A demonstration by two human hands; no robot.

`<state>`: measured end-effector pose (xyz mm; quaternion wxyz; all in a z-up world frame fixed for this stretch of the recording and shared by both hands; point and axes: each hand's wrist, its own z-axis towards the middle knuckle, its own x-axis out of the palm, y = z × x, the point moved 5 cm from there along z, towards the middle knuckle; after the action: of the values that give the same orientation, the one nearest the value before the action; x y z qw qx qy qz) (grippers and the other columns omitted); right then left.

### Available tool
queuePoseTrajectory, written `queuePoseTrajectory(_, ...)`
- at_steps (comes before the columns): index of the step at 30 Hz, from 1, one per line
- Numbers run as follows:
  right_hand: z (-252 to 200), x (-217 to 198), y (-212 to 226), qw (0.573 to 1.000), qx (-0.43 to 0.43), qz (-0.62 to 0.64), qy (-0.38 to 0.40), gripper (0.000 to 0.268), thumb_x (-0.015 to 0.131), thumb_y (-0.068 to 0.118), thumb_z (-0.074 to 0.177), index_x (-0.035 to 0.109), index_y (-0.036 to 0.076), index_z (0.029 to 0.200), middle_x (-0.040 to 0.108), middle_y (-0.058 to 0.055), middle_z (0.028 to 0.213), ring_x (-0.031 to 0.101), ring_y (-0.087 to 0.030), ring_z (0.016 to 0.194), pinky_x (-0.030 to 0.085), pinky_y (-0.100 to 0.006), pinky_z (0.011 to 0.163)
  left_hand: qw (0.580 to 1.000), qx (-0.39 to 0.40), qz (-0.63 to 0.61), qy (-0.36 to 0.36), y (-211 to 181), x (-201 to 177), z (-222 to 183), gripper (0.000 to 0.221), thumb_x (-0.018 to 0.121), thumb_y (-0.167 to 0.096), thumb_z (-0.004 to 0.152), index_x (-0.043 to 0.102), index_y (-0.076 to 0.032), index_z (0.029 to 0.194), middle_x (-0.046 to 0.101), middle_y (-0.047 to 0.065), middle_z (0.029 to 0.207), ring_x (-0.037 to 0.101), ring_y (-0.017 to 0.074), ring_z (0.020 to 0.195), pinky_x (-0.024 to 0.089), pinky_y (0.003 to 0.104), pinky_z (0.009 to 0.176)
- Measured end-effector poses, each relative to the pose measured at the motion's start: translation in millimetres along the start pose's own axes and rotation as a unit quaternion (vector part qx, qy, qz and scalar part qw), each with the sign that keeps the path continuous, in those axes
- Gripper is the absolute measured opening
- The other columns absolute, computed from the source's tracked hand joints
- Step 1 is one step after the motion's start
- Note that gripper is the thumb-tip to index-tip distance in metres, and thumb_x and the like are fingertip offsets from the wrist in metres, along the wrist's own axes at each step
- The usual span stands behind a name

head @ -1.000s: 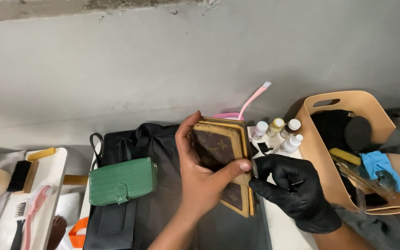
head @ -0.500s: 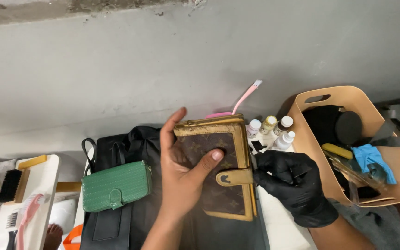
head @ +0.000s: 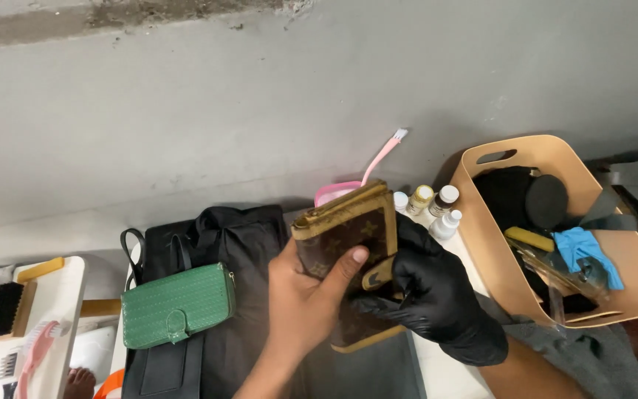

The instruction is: A person wearing gloves uses a small metal tool to clean and inspect the interior edges and folds of a monogrammed leather wallet.

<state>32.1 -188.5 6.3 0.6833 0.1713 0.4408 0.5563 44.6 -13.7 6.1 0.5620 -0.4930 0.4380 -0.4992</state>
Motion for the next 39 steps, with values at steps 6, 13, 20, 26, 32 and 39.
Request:
queuePoseTrajectory(6, -4.7, -1.8, -8.7, 0.994, 0.017, -0.112, -0.007, 0.039, 0.089, 0.02, 0.071, 0.05, 0.014, 0.069, 0.051, 0.003, 0.07, 0.05, -0.013, 0.062, 0.041, -0.027, 0.054, 0.999, -0.024, 0.045, 0.008, 9.4, 3.5, -1.1, 0.044, 0.084, -0.04, 0.072, 0.077, -0.009, 0.102, 0.085, 0.0, 0.096, 0.078, 0.0097, 0.092, 0.061, 0.026, 0.079)
queuePoseTrajectory(13, -5.2, -11.5, -7.1, 0.998, 0.012, -0.066, -0.004, 0.012, 0.067, 0.025, 0.085, 0.062, 0.014, 0.082, 0.032, 0.004, 0.06, 0.026, -0.012, 0.054, 0.029, -0.028, 0.051, 0.998, 0.008, 0.06, 0.026, 2.8, 3.4, -2.5, 0.043, 0.08, -0.039, 0.077, 0.076, -0.011, 0.109, 0.085, 0.001, 0.1, 0.079, 0.0116, 0.093, 0.062, 0.027, 0.08)
queuePoseTrajectory(20, -9.4, -26.3, -18.8, 0.997, 0.053, 0.027, -0.047, 0.043, 0.065, 0.024, 0.089, 0.032, 0.014, 0.064, 0.08, -0.02, 0.104, 0.076, -0.032, 0.118, 0.054, -0.032, 0.064, 1.0, -0.028, 0.002, 0.0, 1.3, -12.7, 4.0, 0.045, 0.083, -0.035, 0.072, 0.077, -0.011, 0.109, 0.084, 0.003, 0.101, 0.078, 0.0149, 0.096, 0.062, 0.03, 0.082)
queuePoseTrajectory(26, -13.5, -30.6, -41.8, 0.944, 0.162, 0.272, -0.09, 0.034, 0.073, 0.009, 0.078, 0.041, 0.009, 0.067, 0.077, -0.027, 0.113, 0.078, -0.039, 0.081, 0.065, -0.046, 0.06, 0.977, -0.055, -0.206, 0.003, 33.0, -9.1, 19.0, 0.047, 0.085, -0.027, 0.071, 0.073, -0.002, 0.108, 0.08, 0.014, 0.104, 0.076, 0.0263, 0.095, 0.063, 0.041, 0.082)
queuePoseTrajectory(32, -32.1, -32.8, -61.3, 0.941, 0.247, 0.194, -0.129, 0.023, 0.078, 0.007, 0.076, 0.076, -0.005, 0.095, 0.079, -0.014, 0.091, 0.072, -0.021, 0.081, 0.059, -0.033, 0.07, 0.936, -0.037, -0.351, -0.004, 41.3, 11.9, 26.6, 0.056, 0.081, -0.013, 0.078, 0.057, -0.006, 0.128, 0.07, 0.013, 0.124, 0.067, 0.0237, 0.113, 0.055, 0.038, 0.099)
queuePoseTrajectory(39, -24.4, -28.7, -43.8, 0.969, 0.193, 0.119, -0.095, 0.029, 0.078, 0.015, 0.083, 0.057, 0.008, 0.065, 0.076, -0.008, 0.09, 0.07, -0.017, 0.082, 0.058, -0.031, 0.073, 0.98, 0.052, -0.118, 0.151, 4.7, 20.2, 9.7, 0.138, 0.085, -0.043, 0.067, -0.015, -0.02, 0.159, 0.022, 0.016, 0.165, 0.028, 0.0223, 0.152, 0.025, 0.043, 0.121)
